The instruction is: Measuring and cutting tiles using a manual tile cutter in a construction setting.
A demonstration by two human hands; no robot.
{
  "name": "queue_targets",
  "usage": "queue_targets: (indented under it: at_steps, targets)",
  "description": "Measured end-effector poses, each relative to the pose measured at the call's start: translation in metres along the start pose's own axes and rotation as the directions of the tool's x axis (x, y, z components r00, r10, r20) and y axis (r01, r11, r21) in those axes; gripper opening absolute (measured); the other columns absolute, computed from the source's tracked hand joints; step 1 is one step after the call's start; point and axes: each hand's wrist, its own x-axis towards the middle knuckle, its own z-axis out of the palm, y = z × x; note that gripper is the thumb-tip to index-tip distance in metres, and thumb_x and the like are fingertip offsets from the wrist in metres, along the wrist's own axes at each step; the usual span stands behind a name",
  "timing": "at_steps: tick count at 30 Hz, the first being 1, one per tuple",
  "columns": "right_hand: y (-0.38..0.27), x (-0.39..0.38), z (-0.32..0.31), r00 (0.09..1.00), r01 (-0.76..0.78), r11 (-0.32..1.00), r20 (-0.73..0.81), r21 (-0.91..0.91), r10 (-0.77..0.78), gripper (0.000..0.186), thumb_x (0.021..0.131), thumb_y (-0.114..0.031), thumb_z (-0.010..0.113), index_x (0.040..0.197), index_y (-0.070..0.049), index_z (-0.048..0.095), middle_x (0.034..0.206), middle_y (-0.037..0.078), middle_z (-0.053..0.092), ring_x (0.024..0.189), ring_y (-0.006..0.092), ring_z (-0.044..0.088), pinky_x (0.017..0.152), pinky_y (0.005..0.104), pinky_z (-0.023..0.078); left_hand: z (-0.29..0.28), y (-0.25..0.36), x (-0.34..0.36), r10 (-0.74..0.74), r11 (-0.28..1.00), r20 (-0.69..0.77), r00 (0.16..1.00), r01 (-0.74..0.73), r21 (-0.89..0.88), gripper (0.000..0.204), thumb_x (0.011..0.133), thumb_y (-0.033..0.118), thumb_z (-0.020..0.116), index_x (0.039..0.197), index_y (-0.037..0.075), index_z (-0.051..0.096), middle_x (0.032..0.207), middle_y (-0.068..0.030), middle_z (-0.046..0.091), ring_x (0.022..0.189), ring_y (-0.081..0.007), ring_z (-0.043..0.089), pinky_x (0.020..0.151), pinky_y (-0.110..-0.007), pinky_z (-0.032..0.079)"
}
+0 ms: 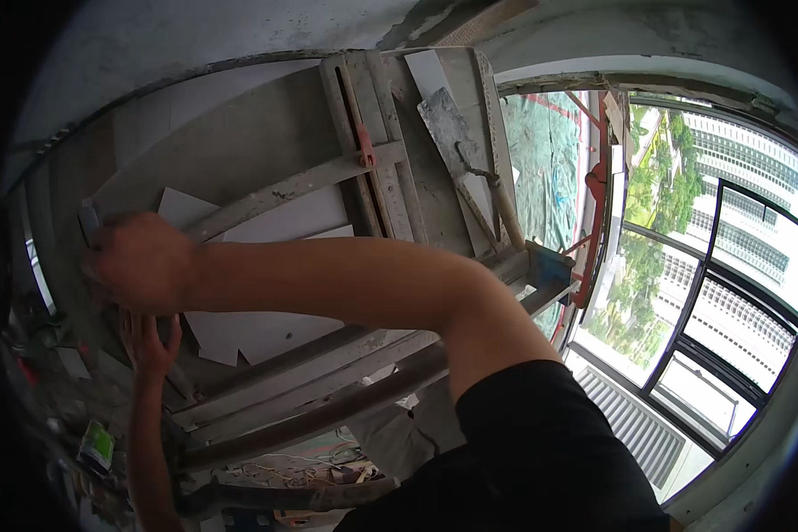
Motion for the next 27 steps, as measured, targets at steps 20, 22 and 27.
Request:
queue_targets:
  at_steps: [20, 22, 27]
  targets:
    - [0.093, -0.142, -0.298, 0.881, -0.193, 0.912, 0.346, -0.363, 0.324, 0.035, 0.103, -0.034, 0.074, 0.125, -0.007, 0.075, 0.109, 0.012, 0.075, 0.101, 0.0323, 0.074, 0.091, 0.046, 0.056, -0.013, 0.024, 0.033, 0.075, 0.985, -0.001, 0.997, -0.073, 0.156, 0.069, 0.112, 0.038, 0.059, 0.165, -0.002, 0.039, 0.17, -0.0269, 0.041, 0.155, -0.0507, 0.042, 0.125, -0.062, 0.037]
    - [0.092, -0.138, -0.299, 0.897, -0.176, 0.927, 0.334, -0.331, 0.289, 0.032, 0.103, -0.035, 0.074, 0.115, -0.005, 0.079, 0.1, 0.011, 0.077, 0.093, 0.0284, 0.075, 0.087, 0.0437, 0.057, -0.013, 0.024, 0.033, 0.088, 0.986, -0.013, 0.996, -0.085, 0.144, 0.069, 0.112, 0.036, 0.059, 0.164, -0.003, 0.039, 0.17, -0.0276, 0.041, 0.155, -0.0515, 0.042, 0.125, -0.062, 0.037]
    - [0.083, -0.125, -0.301, 0.849, -0.229, 0.905, 0.381, -0.357, 0.365, 0.041, 0.101, -0.038, 0.08, 0.123, -0.004, 0.077, 0.108, 0.008, 0.078, 0.096, 0.018, 0.073, 0.088, 0.0364, 0.058, -0.013, 0.023, 0.031, 0.086, 0.988, -0.009, 0.996, -0.084, 0.132, 0.069, 0.112, 0.036, 0.06, 0.164, -0.004, 0.04, 0.169, -0.0282, 0.041, 0.155, -0.0522, 0.042, 0.125, -0.062, 0.037]
